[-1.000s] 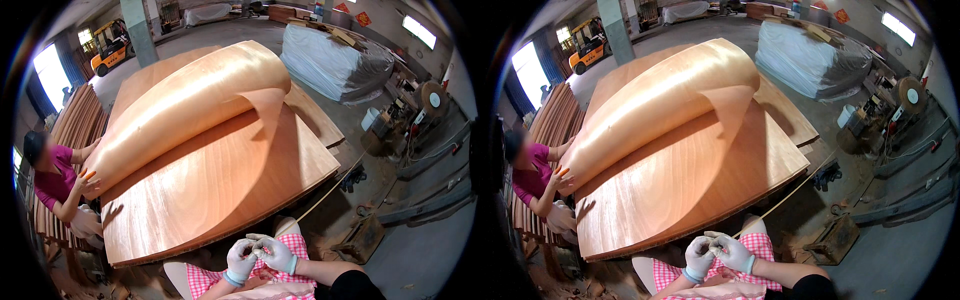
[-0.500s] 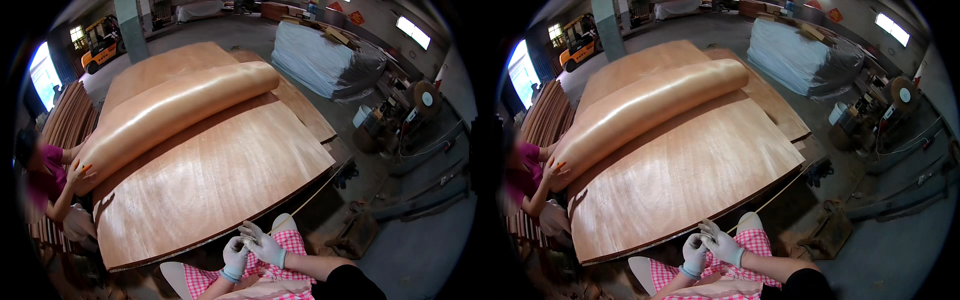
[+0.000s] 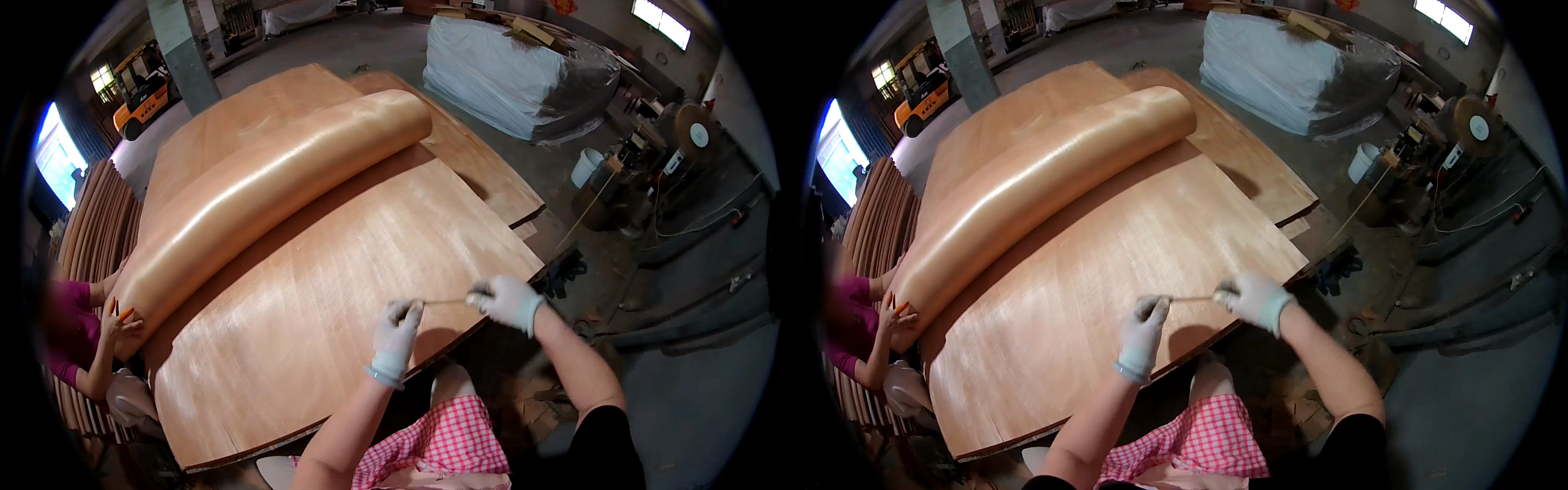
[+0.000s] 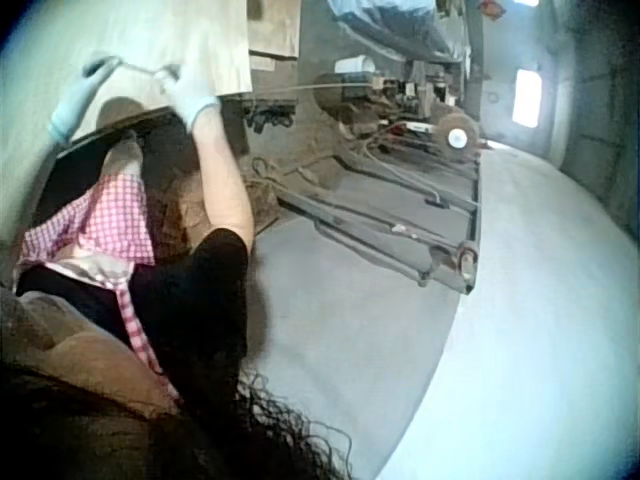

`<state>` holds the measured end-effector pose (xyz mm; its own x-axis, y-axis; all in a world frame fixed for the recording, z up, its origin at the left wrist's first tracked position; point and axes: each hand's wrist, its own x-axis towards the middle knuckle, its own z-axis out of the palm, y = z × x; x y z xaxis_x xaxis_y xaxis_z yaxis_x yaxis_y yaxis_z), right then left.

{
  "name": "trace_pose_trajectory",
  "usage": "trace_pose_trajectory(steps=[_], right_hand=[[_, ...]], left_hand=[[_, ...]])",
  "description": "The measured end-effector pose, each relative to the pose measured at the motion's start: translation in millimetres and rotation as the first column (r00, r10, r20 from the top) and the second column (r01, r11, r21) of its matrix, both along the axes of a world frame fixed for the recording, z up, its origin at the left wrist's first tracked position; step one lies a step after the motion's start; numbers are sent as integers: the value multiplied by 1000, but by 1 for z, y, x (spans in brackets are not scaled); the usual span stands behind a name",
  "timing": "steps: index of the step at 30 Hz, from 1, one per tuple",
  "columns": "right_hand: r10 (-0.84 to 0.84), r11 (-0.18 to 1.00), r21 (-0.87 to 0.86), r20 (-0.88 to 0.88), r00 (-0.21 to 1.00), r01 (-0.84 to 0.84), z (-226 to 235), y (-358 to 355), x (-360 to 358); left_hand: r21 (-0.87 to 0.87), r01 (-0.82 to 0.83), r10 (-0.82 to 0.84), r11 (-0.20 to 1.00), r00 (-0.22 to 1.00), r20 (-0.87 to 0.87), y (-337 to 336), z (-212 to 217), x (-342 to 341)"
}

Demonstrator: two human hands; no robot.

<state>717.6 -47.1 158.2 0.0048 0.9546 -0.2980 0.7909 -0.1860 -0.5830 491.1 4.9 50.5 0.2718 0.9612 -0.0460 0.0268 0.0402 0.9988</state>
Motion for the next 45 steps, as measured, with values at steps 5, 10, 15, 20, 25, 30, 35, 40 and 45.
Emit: trace_pose_trajectory(steps=[5, 10, 15, 20, 25, 30, 35, 40, 45], right_hand=[[-6, 994, 105, -82, 997, 15, -18, 116, 71], [-94, 995, -16, -427, 899, 96, -58, 203, 67], [-186, 978, -136, -240, 953, 156, -128, 252, 76], [-130, 983, -145, -97, 987, 115, -154, 266, 89], [-107, 988, -117, -73, 992, 98, -156, 269, 92], [-157, 981, -130, -113, 981, 142, -154, 265, 97], [-138, 988, -63, 7, 990, 138, -156, 264, 99], [-90, 995, 47, 124, 988, 85, -154, 249, 87], [-80, 994, 104, 355, 932, 46, -143, 223, 34]], left_hand=[[623, 61, 404, 780, 712, -575, 94, -40, 47], [512, 325, 332, 795, 474, -815, 131, -41, 68], [414, 304, 268, 858, 422, -866, 150, -28, 87], [590, 424, 359, 687, 509, -783, 181, -63, 94], [391, 489, 211, 779, 383, -899, 204, -80, 119], [400, 448, 199, 800, 430, -881, 207, -88, 120], [389, 491, 239, 779, 340, -909, 195, -74, 133], [514, 532, 372, 673, 357, -857, 192, -74, 136], [499, 557, 288, 664, 425, -858, 205, -91, 138]])
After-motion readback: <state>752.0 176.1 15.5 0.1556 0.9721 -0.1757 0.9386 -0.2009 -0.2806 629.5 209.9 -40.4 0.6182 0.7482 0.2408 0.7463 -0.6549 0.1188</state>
